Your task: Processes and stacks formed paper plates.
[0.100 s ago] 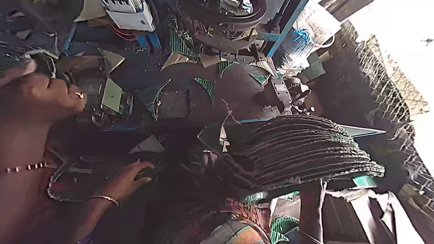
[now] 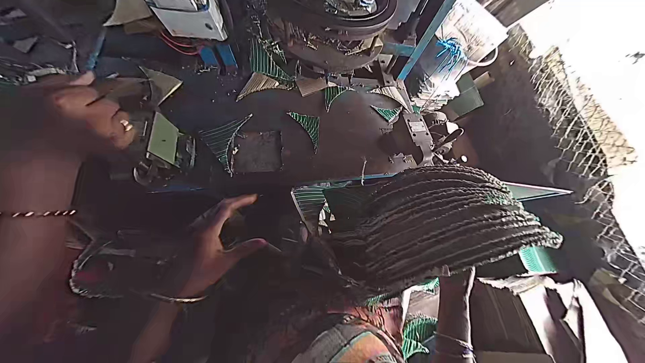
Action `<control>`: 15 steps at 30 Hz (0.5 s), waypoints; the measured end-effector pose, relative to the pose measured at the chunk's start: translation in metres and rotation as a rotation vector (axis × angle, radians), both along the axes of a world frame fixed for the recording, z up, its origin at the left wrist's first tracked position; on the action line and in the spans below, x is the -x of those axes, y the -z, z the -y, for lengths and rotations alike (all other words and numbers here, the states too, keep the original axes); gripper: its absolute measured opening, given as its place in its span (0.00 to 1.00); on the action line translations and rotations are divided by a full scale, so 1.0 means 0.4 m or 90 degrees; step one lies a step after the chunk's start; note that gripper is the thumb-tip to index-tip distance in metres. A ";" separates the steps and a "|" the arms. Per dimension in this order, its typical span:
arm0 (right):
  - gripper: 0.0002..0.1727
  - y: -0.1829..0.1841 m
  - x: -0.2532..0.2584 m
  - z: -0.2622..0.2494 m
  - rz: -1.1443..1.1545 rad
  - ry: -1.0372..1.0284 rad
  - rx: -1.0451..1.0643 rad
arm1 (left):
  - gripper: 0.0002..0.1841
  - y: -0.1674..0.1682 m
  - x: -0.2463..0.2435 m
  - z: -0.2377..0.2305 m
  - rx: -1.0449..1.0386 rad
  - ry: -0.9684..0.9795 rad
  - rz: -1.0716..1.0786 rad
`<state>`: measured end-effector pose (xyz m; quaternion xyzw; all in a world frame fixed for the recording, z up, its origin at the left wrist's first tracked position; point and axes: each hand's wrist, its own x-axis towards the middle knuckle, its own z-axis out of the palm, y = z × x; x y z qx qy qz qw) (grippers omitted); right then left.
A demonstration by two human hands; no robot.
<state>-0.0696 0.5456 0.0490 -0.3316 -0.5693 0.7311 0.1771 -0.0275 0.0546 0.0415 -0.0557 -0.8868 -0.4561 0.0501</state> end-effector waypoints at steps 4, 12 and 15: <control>0.14 0.021 0.024 0.010 -0.120 -0.043 -0.068 | 0.52 -0.207 0.111 -0.285 -0.197 0.313 -0.127; 0.21 0.014 -0.001 -0.037 0.019 0.044 -0.008 | 0.16 0.094 0.033 -0.240 0.009 0.276 0.036; 0.26 0.155 -0.036 -0.020 -0.163 -0.034 -0.180 | 0.15 0.135 -0.053 0.009 0.132 0.074 0.148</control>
